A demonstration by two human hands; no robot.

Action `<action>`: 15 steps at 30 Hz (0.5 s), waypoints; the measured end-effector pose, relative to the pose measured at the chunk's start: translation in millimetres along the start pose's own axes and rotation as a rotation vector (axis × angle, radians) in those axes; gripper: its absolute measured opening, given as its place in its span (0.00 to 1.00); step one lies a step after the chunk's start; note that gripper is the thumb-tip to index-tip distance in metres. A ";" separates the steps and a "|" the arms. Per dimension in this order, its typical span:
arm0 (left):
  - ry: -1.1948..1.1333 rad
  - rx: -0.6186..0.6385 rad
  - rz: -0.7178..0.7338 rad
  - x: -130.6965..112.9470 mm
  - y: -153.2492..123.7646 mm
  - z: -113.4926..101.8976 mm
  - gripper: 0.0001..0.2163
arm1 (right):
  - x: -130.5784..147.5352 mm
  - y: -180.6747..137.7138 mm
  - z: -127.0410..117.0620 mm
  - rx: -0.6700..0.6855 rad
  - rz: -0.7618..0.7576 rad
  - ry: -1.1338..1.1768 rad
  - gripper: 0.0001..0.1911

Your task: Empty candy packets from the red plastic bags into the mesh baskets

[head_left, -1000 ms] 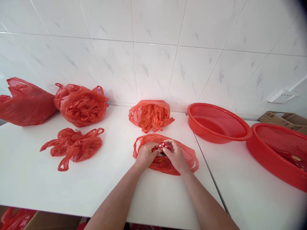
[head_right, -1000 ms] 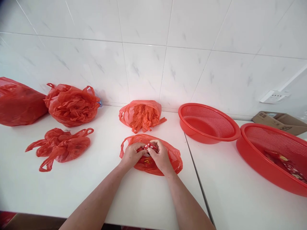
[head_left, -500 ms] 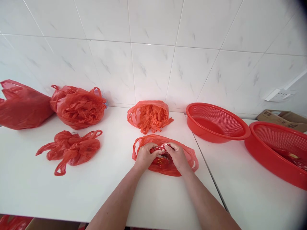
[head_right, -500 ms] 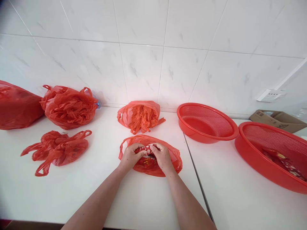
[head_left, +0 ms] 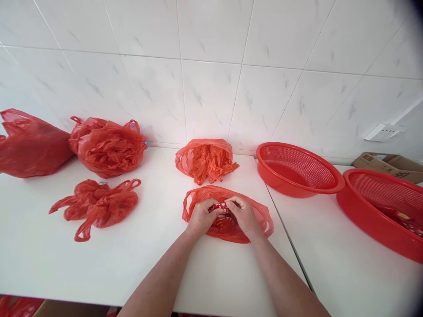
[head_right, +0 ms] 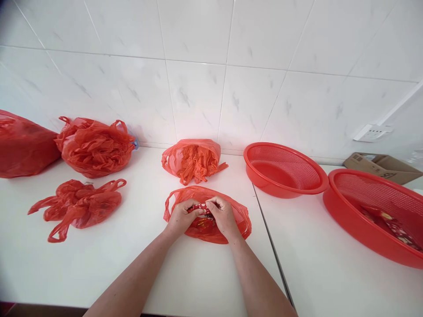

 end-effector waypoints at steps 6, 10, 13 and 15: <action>-0.026 -0.046 0.072 -2.5 1.6 -4.0 0.08 | -3.7 -0.2 -1.8 -0.026 0.016 0.003 0.14; -0.006 -0.071 0.087 -3.9 1.8 -4.8 0.08 | -4.4 0.9 -2.2 -0.068 0.028 -0.004 0.16; -0.022 -0.087 0.058 -2.5 2.4 -4.7 0.08 | -4.6 1.4 -3.6 -0.105 0.021 -0.005 0.19; -0.027 -0.101 0.024 0.0 3.4 -5.2 0.09 | -5.1 1.3 -3.5 -0.101 0.021 0.000 0.20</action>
Point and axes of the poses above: each hand's wrist, its own y-axis towards the middle knuckle, its own z-axis out of the palm, x = y × z, the point moved 4 cm from there along y, towards the middle knuckle, and after that the axes turned 14 degrees about -z, right-handed, at the moved point
